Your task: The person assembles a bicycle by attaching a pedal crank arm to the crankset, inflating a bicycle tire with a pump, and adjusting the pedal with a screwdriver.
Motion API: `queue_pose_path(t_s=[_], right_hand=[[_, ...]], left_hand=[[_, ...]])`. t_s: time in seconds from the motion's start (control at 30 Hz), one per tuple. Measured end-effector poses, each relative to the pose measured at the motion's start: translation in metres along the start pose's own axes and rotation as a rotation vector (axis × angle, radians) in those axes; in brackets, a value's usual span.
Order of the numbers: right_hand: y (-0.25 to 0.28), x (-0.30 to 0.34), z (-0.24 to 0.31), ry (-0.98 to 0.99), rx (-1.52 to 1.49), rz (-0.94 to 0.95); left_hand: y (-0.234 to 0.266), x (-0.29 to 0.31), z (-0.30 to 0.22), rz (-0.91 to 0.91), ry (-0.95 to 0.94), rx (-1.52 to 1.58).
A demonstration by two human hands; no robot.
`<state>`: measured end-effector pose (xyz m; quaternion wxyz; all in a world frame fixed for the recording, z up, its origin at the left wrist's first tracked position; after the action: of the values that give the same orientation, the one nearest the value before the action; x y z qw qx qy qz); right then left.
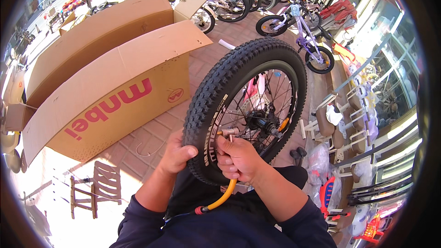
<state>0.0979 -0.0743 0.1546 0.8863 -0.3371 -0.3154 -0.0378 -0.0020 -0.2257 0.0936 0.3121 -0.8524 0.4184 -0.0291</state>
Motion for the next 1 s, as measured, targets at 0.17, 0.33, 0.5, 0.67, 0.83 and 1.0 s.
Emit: queue_pose_path(t_s=[0.17,0.33,0.5,0.67,0.83,1.0], right_hand=[[0.002,-0.002,-0.006,0.032,-0.051,0.012],[0.002,-0.002,-0.007,0.052,-0.066,0.001],[-0.006,0.001,-0.006,0.047,-0.025,-0.064],[-0.006,0.001,-0.004,0.031,0.007,-0.080],[-0.004,-0.001,-0.005,0.026,0.016,-0.050],[-0.011,0.001,-0.001,0.017,0.067,-0.089]], left_hand=[[-0.001,0.001,-0.002,0.014,-0.001,-0.009],[-0.003,0.001,-0.003,0.026,-0.006,-0.020],[0.000,0.002,-0.003,0.039,0.001,-0.032],[-0.003,0.001,-0.003,0.014,-0.009,-0.027],[-0.002,0.003,-0.002,0.011,0.000,-0.034],[0.000,0.004,0.002,-0.014,-0.007,-0.026]])
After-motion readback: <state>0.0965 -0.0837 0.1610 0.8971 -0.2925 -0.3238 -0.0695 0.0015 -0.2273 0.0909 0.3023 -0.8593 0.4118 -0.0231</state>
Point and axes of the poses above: each hand's wrist, its own x-axis away from the middle knuckle, its own y-axis out of the back of the hand, z = x × y, the point moved 2 cm from there along -x, towards the middle knuckle, and after that the axes turned 4 degrees about -x, right-handed, at the moved point
